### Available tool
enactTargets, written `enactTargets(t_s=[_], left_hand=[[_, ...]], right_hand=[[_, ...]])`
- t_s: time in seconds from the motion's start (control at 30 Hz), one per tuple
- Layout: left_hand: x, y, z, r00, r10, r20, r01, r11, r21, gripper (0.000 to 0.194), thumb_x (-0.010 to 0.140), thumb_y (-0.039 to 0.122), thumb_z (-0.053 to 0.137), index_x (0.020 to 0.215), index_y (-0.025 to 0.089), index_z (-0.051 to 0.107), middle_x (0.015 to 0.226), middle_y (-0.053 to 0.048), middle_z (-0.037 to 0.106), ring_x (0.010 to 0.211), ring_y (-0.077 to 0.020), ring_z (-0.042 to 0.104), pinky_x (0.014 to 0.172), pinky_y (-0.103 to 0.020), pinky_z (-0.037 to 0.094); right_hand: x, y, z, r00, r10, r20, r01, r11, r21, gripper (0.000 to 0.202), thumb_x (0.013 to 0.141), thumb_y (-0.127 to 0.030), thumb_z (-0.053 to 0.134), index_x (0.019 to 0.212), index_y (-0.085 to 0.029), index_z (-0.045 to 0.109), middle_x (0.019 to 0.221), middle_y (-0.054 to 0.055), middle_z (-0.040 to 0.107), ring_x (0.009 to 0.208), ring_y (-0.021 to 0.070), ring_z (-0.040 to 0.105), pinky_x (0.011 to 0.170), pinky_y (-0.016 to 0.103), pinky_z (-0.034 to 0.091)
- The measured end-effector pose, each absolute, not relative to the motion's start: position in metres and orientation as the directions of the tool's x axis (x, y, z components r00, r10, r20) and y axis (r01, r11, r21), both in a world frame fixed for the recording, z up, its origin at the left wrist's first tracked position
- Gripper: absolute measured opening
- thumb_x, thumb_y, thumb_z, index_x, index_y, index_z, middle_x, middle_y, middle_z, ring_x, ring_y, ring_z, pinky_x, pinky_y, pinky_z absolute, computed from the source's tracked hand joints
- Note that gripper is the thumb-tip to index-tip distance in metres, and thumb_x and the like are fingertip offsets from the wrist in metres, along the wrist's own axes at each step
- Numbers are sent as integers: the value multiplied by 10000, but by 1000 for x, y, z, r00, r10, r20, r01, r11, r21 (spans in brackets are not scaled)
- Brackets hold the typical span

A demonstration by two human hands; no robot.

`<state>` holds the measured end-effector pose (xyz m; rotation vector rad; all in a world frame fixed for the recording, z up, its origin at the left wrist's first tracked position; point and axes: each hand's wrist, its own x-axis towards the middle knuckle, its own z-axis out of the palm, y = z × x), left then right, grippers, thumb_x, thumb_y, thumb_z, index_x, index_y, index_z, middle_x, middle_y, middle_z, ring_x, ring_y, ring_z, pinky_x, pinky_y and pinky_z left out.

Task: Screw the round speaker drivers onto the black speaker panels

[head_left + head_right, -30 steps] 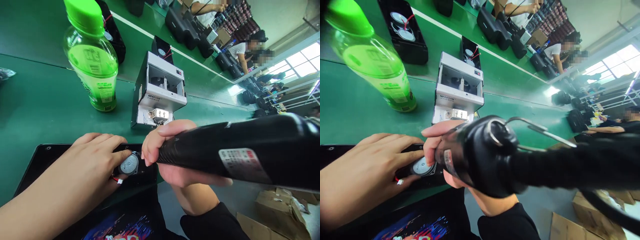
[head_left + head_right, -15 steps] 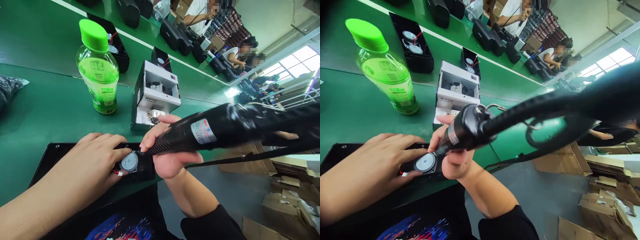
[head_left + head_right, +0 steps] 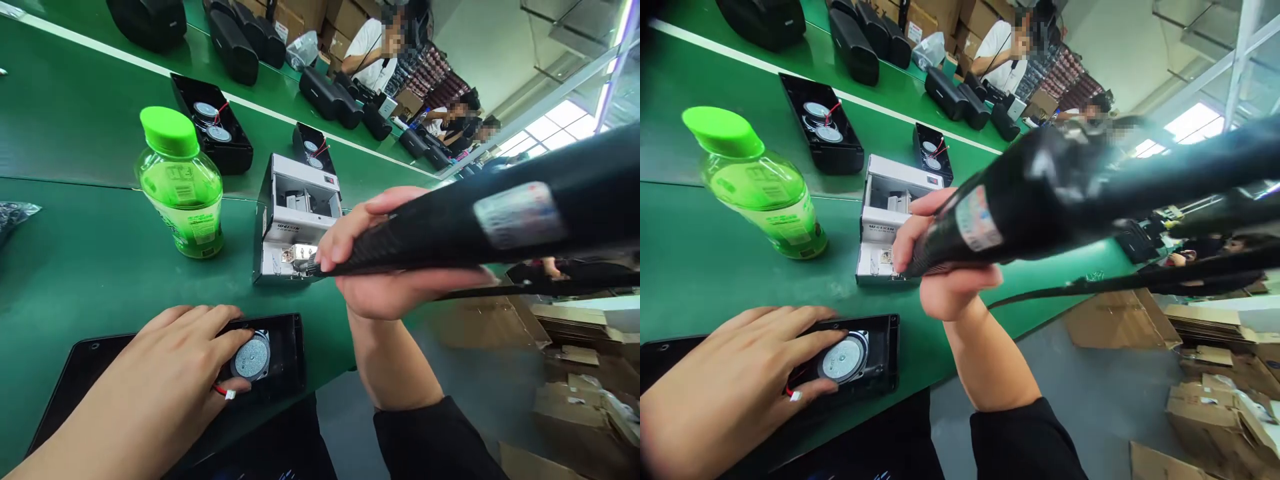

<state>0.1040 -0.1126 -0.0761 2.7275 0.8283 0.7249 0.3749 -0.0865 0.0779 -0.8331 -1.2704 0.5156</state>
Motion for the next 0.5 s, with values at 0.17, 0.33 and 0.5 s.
enactTargets(t_s=[0.17,0.33,0.5], left_hand=[[105,-114,-69,712,594,374,464,-798,384,444,856,308,953,1288,347,857,1432,-75,911,1147,-404,860,1022,-654,597],[106,-111,-63,710,615,343,463,-775,431,461,896,320,920,1349,378,859,1461,-53,907,1172,-388,861,1046,-627,584],[108,-110,-55,722,609,327,445,-772,454,372,953,289,865,1308,400,860,1401,-28,923,1141,-350,865,1023,-605,553]], right_hand=[[372,-80,74,335,773,539,36,561,-827,806,936,-1165,783,1053,-372,874,605,-82,693,436,164,589,447,339,494],[381,-96,81,357,828,432,-103,494,-863,724,947,-1024,940,1108,-319,951,590,-70,707,426,173,594,416,329,510],[398,-162,96,157,894,419,-106,437,-893,338,1180,-715,910,1306,-409,978,732,-50,780,563,200,746,606,378,721]])
